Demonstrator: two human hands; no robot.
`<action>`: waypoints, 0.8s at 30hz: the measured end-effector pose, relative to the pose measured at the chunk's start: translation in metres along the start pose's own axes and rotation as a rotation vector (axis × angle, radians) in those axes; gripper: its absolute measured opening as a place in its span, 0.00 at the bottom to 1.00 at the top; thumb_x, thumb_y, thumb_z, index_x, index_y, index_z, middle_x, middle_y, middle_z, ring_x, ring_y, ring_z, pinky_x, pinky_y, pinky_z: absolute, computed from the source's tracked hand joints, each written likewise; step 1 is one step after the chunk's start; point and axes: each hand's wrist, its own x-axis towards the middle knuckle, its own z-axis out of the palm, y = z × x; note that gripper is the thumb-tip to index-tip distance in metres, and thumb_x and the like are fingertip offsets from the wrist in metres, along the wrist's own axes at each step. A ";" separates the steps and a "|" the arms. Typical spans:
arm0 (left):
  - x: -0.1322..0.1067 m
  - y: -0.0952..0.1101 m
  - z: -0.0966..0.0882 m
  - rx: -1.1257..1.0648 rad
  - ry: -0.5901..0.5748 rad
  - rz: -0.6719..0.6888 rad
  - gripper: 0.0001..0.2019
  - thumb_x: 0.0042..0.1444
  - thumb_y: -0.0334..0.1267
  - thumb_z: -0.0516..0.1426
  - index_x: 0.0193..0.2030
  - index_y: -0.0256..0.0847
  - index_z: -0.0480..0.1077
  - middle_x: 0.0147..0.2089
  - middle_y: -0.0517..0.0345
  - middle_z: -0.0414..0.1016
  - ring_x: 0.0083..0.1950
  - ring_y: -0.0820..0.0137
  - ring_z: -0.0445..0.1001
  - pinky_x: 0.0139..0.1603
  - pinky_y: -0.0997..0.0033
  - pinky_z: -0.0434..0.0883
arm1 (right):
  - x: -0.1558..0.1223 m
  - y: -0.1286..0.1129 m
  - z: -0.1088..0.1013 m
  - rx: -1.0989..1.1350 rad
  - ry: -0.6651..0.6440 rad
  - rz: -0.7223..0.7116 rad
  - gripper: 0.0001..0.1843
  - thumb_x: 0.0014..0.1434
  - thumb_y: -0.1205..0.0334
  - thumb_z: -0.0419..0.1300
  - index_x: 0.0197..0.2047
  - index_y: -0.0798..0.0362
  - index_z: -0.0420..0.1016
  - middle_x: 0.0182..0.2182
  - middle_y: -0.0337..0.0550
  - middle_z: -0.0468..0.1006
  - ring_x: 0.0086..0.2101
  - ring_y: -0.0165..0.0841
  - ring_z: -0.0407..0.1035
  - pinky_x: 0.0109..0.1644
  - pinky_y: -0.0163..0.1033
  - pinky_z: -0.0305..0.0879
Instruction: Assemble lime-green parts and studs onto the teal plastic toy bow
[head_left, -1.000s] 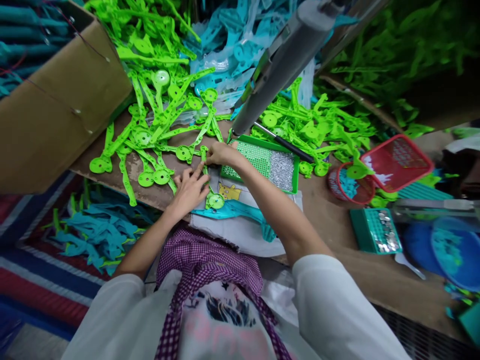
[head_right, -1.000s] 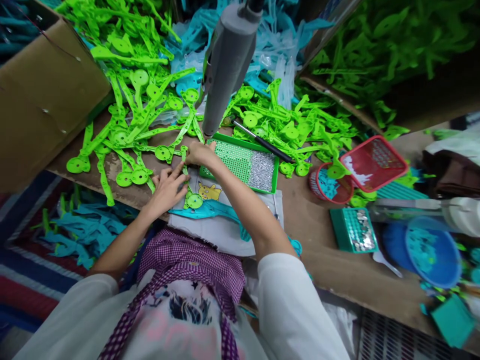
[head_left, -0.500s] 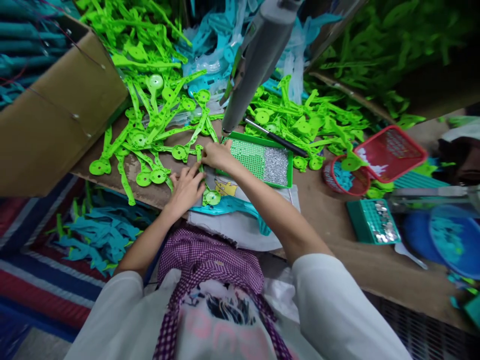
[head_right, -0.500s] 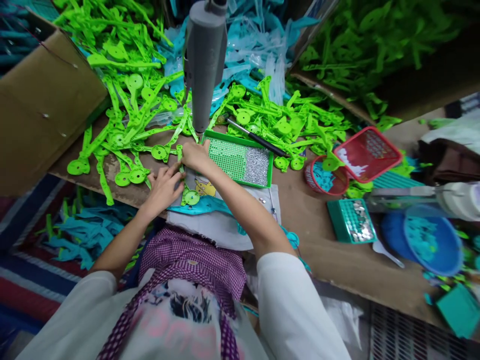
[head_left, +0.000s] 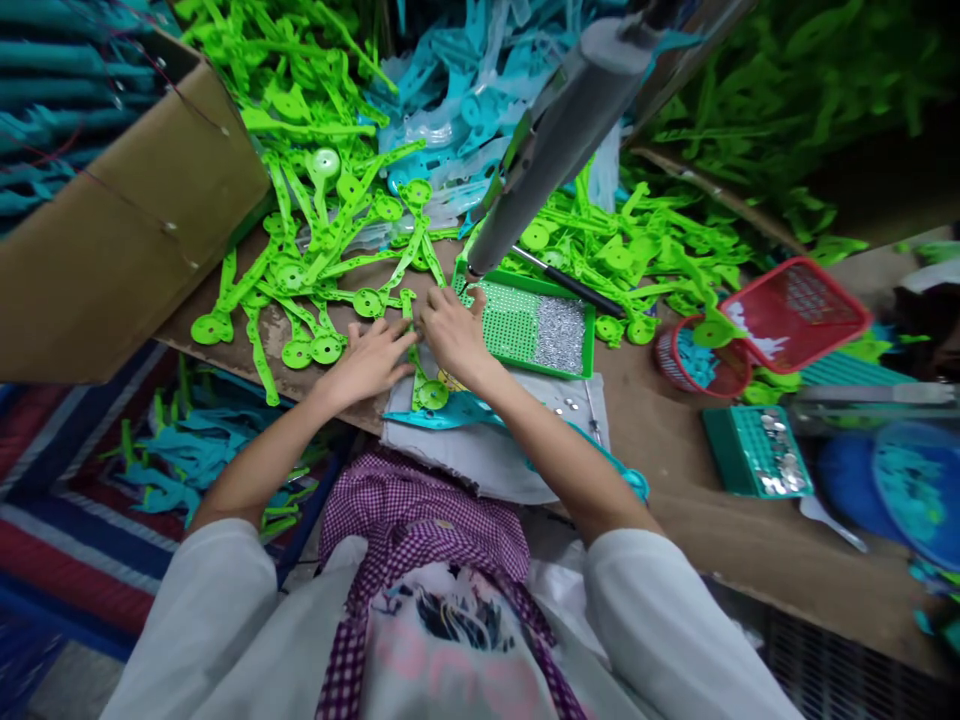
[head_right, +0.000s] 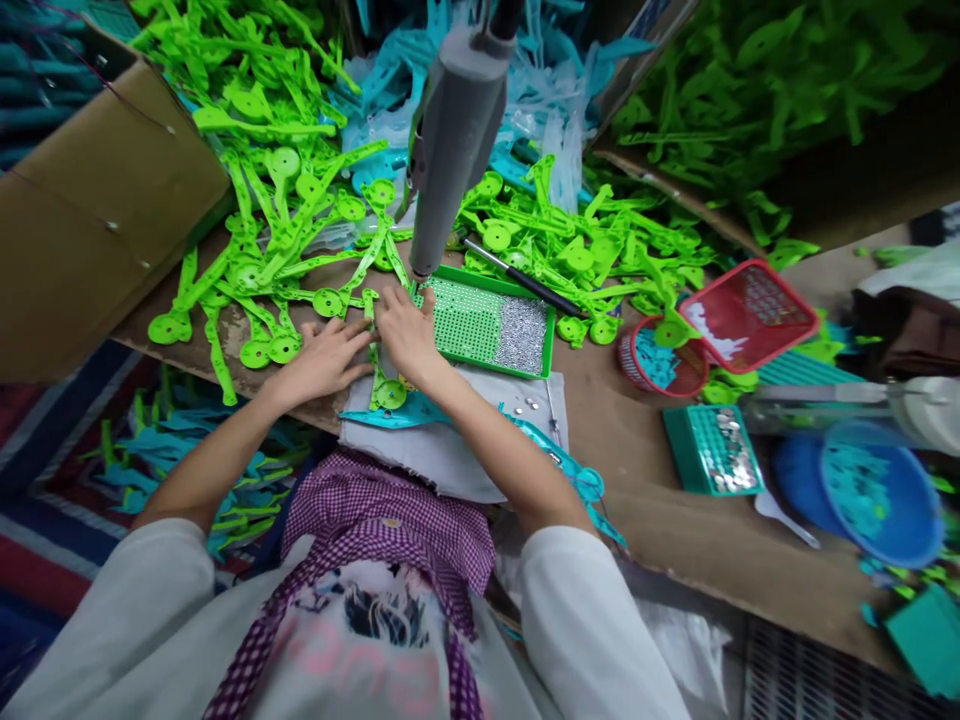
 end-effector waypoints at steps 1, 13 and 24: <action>0.002 -0.005 -0.003 -0.016 -0.014 0.010 0.19 0.63 0.41 0.54 0.59 0.42 0.64 0.64 0.42 0.67 0.60 0.48 0.64 0.57 0.42 0.61 | -0.001 0.000 0.001 0.013 0.001 0.008 0.20 0.69 0.67 0.42 0.48 0.53 0.75 0.53 0.54 0.72 0.56 0.45 0.59 0.62 0.59 0.40; 0.027 -0.030 -0.021 -0.128 -0.056 -0.072 0.15 0.64 0.33 0.47 0.57 0.36 0.59 0.57 0.39 0.72 0.62 0.53 0.68 0.58 0.52 0.59 | -0.021 -0.024 0.019 0.097 0.077 0.106 0.21 0.70 0.61 0.41 0.48 0.51 0.76 0.50 0.52 0.73 0.52 0.44 0.61 0.57 0.53 0.43; 0.035 -0.048 -0.006 -0.075 0.017 0.062 0.16 0.64 0.34 0.48 0.52 0.44 0.73 0.46 0.49 0.78 0.54 0.57 0.70 0.56 0.54 0.62 | -0.034 -0.034 0.025 -0.033 -0.057 -0.067 0.30 0.66 0.74 0.35 0.65 0.63 0.63 0.50 0.60 0.77 0.55 0.45 0.64 0.65 0.53 0.44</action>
